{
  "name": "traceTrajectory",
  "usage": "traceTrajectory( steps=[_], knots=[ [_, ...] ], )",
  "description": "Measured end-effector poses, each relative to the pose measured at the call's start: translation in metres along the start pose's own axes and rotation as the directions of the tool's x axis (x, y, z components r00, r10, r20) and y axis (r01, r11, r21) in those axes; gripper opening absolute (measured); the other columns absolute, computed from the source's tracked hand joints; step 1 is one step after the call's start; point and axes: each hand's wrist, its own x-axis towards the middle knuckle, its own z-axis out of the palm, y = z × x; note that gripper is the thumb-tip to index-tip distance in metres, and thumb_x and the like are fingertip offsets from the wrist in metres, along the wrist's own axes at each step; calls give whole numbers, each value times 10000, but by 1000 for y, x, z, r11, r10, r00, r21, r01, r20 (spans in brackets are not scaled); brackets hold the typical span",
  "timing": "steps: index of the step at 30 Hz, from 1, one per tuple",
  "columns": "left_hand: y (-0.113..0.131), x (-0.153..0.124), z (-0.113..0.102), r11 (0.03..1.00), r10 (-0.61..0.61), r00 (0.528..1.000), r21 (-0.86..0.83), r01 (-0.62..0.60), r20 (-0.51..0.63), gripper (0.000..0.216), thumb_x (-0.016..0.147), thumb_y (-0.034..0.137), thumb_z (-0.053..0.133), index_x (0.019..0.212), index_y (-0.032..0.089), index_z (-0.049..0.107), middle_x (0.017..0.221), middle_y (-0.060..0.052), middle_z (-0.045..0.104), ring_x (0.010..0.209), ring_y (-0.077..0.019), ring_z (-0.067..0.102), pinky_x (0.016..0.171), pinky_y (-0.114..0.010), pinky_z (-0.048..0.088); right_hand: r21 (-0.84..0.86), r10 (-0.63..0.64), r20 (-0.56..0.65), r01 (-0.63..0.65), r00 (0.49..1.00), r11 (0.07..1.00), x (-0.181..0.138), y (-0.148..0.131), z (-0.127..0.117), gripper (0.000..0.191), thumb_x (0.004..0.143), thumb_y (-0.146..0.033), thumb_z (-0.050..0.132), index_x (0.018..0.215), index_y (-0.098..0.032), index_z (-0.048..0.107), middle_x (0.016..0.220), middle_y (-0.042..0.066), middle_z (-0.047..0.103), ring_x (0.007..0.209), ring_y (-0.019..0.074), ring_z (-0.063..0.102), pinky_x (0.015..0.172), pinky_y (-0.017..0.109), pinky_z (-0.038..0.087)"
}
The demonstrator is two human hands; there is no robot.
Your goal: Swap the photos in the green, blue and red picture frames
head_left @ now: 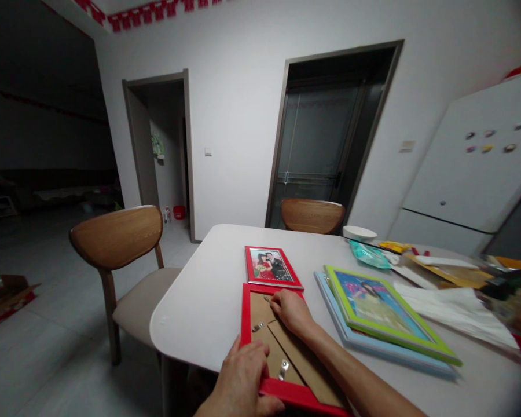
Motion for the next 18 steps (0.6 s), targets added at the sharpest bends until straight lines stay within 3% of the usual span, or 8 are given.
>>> traceTrajectory(
  steps=[8, 14, 18],
  knots=[
    [-3, 0, 4, 1000, 8, 1000, 9, -8, 7, 540, 494, 303, 745, 976, 162, 547, 1108, -81, 557, 1032, -245, 483, 980, -428, 238, -19, 127, -37, -128, 991, 992, 7, 1, 2, 228, 738, -341, 460, 720, -175, 615, 757, 79, 650, 729, 184, 584, 556, 238, 333],
    [0, -1, 4, 1000, -15, 1000, 19, 15, 5, 594, 530, 308, 714, 1061, 150, 503, 1103, -104, 555, 1037, -264, 480, 971, -448, 248, -14, 220, -40, -221, 975, 975, 15, -1, 4, 196, 709, -301, 469, 734, -174, 616, 794, 100, 647, 748, 218, 589, 548, 257, 347],
    [-2, 0, 6, 1000, 8, 1000, 28, -7, -14, 644, 507, 310, 731, 1080, 145, 488, 1089, -102, 561, 1018, -264, 490, 976, -446, 237, 26, 204, -36, -203, 978, 979, 15, -3, -1, 228, 717, -281, 444, 724, -143, 626, 771, 128, 647, 728, 228, 587, 565, 276, 363]
  ],
)
